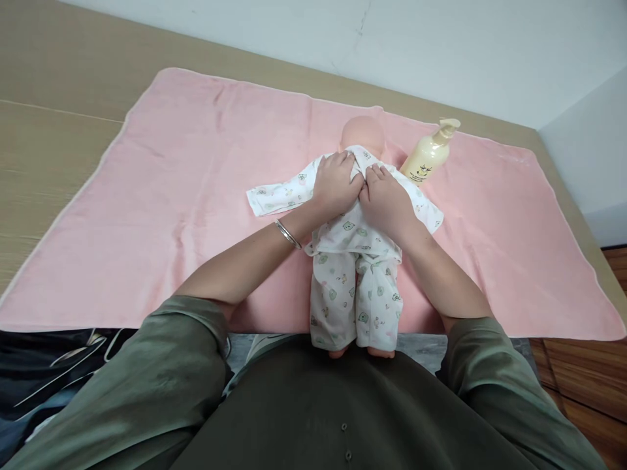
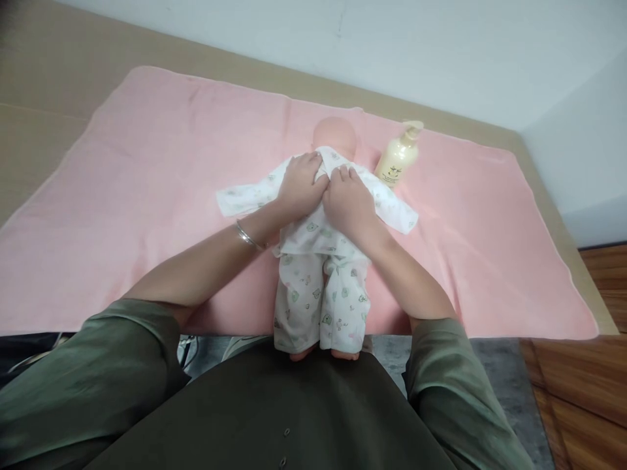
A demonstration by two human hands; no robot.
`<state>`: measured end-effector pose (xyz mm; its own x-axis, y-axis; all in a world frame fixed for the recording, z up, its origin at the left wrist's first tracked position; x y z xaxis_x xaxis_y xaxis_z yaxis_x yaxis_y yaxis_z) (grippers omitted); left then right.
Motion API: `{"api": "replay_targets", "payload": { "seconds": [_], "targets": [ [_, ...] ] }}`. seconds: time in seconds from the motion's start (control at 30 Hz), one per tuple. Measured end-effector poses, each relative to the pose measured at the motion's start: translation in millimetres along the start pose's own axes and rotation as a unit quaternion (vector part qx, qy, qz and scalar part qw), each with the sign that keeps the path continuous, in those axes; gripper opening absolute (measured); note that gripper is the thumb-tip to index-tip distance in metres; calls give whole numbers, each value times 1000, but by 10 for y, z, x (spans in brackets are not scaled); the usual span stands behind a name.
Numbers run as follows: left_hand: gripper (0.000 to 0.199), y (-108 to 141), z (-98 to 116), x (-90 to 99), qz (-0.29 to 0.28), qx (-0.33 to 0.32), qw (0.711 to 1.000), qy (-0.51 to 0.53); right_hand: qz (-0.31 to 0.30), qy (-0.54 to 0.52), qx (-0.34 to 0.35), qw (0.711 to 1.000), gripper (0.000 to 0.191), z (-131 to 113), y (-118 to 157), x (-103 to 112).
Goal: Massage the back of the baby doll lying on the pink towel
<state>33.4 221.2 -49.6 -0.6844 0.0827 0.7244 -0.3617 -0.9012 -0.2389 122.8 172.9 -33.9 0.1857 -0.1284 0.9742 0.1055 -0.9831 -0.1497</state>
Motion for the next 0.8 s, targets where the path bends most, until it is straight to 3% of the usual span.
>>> {"api": "replay_targets", "payload": {
  "seconds": [0.13,0.43,0.63,0.8],
  "targets": [
    [47,16,-62,-43,47,-11,999,19,2,-18,-7,1000,48,54,-64,-26],
    [47,36,-58,-27,57,-5,998,34,43,-62,-8,997,56,190,-168,-194],
    [46,67,-75,-29,61,-8,998,23,65,-96,2,993,47,198,-132,-33],
    [46,122,-79,-1,73,4,997,22,141,-94,-17,985,50,259,-81,63]
  ]
}}
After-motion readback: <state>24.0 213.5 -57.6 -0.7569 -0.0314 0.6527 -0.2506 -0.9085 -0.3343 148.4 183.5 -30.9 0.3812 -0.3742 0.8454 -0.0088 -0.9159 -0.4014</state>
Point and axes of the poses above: each hand's wrist, its own y-axis away from the middle knuckle, its own x-axis out of the back of the hand, z = x × y, the point moved 7 cm from there along -y, towards the middle knuckle, and after that the axes turned 8 degrees about y, right-handed, at the moved point
